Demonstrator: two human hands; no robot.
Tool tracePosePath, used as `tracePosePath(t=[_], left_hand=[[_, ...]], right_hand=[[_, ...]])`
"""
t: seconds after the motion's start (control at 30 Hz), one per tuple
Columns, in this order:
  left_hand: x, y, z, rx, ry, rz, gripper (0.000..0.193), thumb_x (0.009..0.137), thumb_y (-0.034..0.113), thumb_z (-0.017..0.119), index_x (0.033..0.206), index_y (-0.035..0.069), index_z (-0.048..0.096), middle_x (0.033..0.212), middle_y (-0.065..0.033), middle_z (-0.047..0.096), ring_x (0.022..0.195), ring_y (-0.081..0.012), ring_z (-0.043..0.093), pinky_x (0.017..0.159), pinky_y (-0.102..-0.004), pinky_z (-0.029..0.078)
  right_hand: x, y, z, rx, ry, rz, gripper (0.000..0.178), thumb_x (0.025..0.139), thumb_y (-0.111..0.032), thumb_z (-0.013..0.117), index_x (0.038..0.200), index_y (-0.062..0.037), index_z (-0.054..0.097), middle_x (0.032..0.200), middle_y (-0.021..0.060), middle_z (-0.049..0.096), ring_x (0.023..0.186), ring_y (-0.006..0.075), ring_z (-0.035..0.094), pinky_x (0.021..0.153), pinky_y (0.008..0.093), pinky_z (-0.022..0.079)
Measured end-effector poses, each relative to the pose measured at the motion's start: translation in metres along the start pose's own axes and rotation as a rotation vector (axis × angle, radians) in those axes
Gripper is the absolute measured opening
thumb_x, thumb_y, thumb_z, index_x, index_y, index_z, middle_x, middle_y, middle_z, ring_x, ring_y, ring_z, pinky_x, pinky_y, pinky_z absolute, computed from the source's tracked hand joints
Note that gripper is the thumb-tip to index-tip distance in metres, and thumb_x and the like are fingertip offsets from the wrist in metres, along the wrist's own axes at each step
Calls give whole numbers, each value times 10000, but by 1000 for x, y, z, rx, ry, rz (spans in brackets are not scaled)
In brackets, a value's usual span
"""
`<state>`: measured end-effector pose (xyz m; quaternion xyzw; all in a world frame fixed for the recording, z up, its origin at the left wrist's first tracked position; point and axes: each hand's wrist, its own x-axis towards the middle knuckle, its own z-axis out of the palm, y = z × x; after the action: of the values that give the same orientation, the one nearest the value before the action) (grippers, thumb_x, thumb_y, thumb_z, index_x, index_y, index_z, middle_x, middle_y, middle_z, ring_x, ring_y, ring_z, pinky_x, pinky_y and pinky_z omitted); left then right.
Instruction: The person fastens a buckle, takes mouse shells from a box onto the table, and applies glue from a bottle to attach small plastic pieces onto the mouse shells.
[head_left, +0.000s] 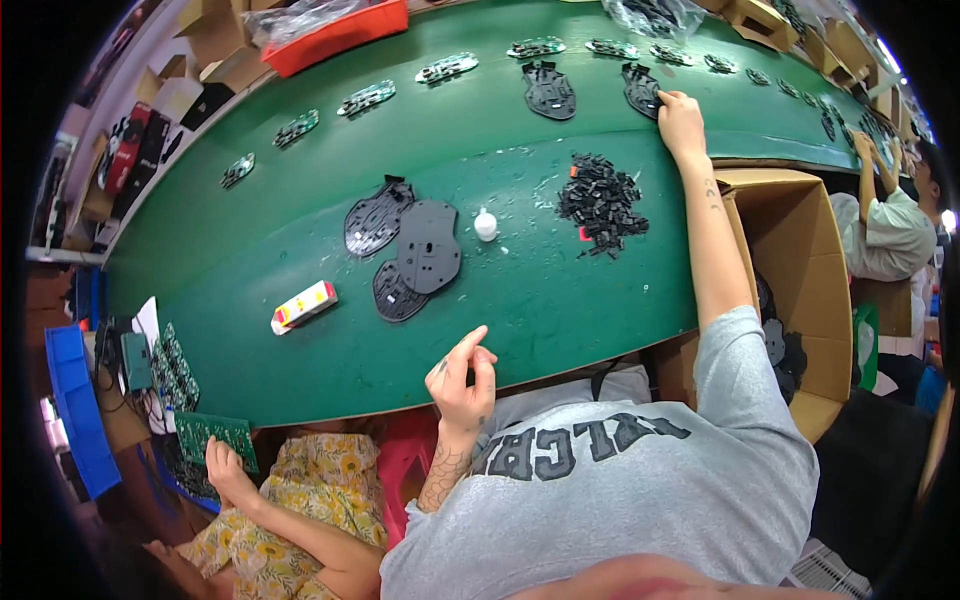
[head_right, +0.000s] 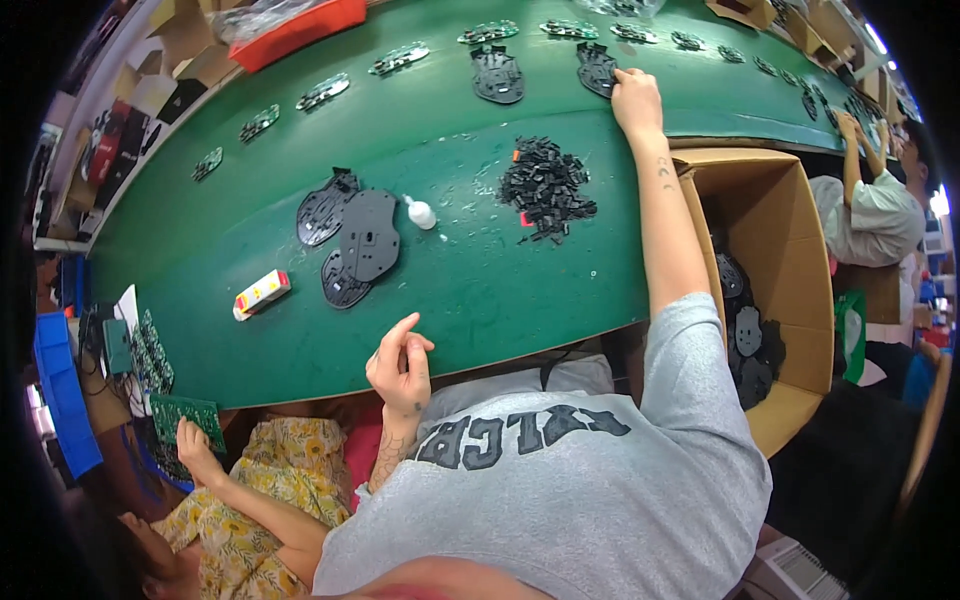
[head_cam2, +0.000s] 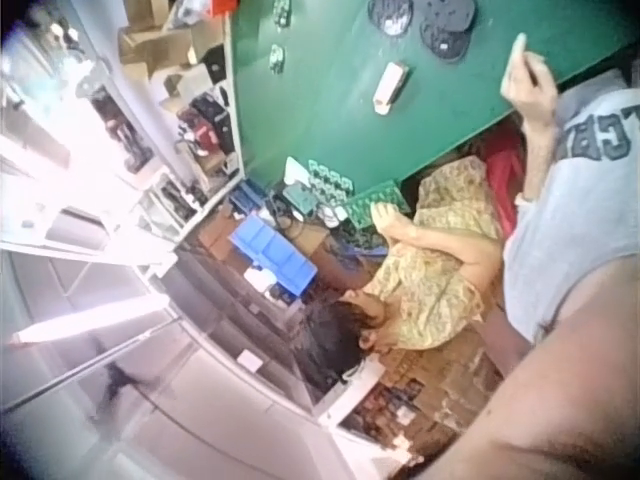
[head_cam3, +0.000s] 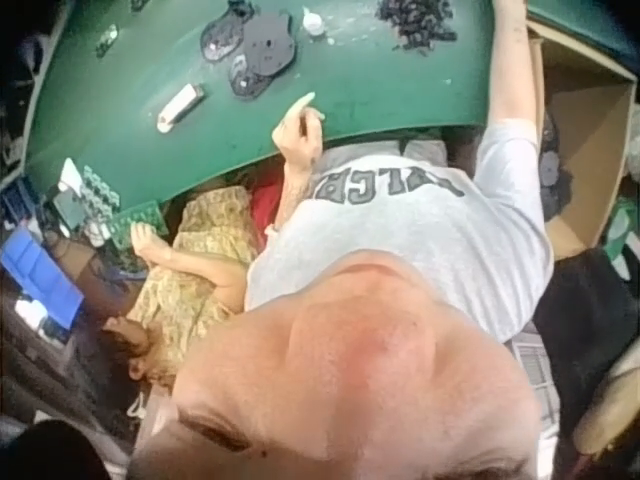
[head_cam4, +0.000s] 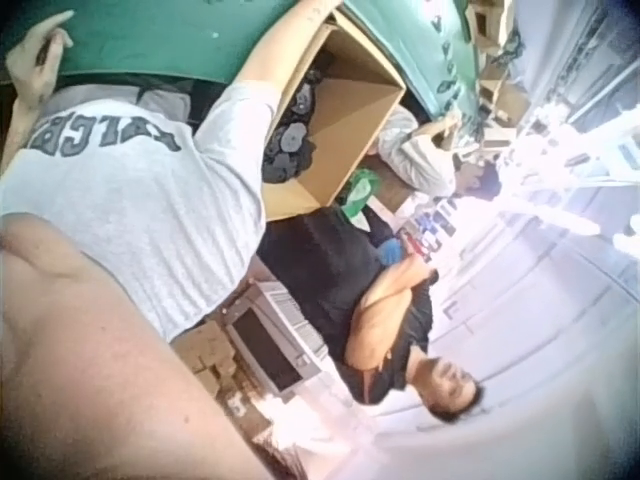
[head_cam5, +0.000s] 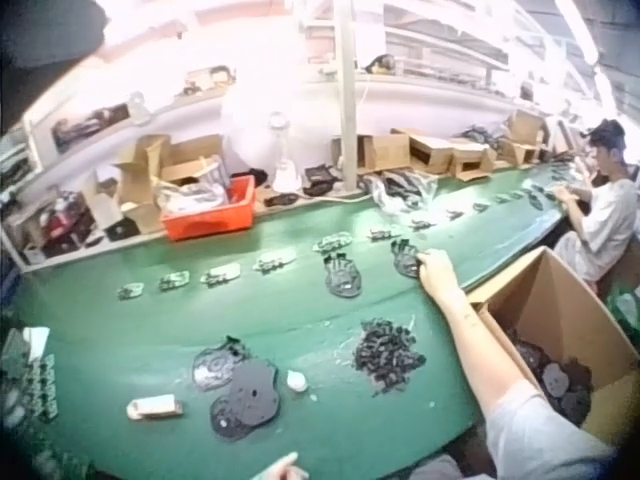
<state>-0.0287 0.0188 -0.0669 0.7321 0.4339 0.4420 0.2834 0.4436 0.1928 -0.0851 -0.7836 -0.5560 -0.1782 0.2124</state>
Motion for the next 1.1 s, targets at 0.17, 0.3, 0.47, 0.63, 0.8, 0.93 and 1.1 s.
tracePosePath(t=[0.17, 0.3, 0.47, 0.63, 0.8, 0.93, 1.1], left_hand=[[-3, -2, 1, 0, -2, 38, 271, 826, -54, 561, 1079, -20, 650, 670, -72, 648, 560, -163, 625, 560, -276, 487], [-2, -4, 2, 5, -8, 7, 267, 830, -55, 560, 1075, -5, 655, 670, -75, 647, 561, -165, 627, 557, -279, 486], [-1, -6, 2, 4, 48, 77, 231, 898, -12, 533, 1099, -1, 647, 642, -39, 623, 504, -64, 477, 481, -222, 353], [39, 14, -29, 214, 64, -35, 362, 847, 33, 610, 1208, 14, 595, 998, -127, 660, 904, -250, 616, 806, -356, 485], [91, -13, -33, 691, -100, -8, 765, 809, 503, 684, 1461, 226, 395, 1387, -236, 451, 1311, -402, 382, 1056, -534, 322], [74, -27, -29, 696, -134, 66, 805, 706, 226, 792, 1429, 149, 447, 1235, -211, 531, 1170, -385, 498, 1010, -465, 391], [37, -4, -52, 175, 88, -12, 690, 652, 11, 658, 1334, 31, 548, 1215, -186, 570, 1087, -351, 548, 946, -428, 433]], right_hand=[[0, 0, 0, -55, -18, -23, 324, 842, -71, 524, 1127, -32, 673, 1068, 167, 660, 1016, 340, 600, 928, 410, 481], [1, 7, 5, 55, 46, -11, 338, 852, -54, 499, 1143, -53, 671, 1059, 170, 658, 1011, 354, 599, 931, 423, 479], [3, 10, 14, 49, 46, -20, 360, 845, -28, 481, 1140, -79, 681, 1086, 170, 655, 1021, 366, 600, 921, 438, 483], [0, -37, -54, 315, 329, -76, 414, 815, -25, 532, 1217, -43, 625, 1156, 171, 656, 1033, 324, 636, 893, 419, 496], [-77, -196, -171, 1070, 349, -791, 300, 770, 85, 563, 1041, 5, 664, 891, 126, 701, 788, 216, 663, 728, 321, 527], [-140, -260, -182, 951, -272, -791, 477, 686, 31, 627, 1159, -29, 616, 1005, 134, 641, 921, 314, 627, 793, 376, 529], [-189, -236, -161, 1354, -696, 13, 535, 783, -1, 669, 1302, -52, 549, 1184, 123, 606, 1060, 230, 611, 830, 347, 517]])
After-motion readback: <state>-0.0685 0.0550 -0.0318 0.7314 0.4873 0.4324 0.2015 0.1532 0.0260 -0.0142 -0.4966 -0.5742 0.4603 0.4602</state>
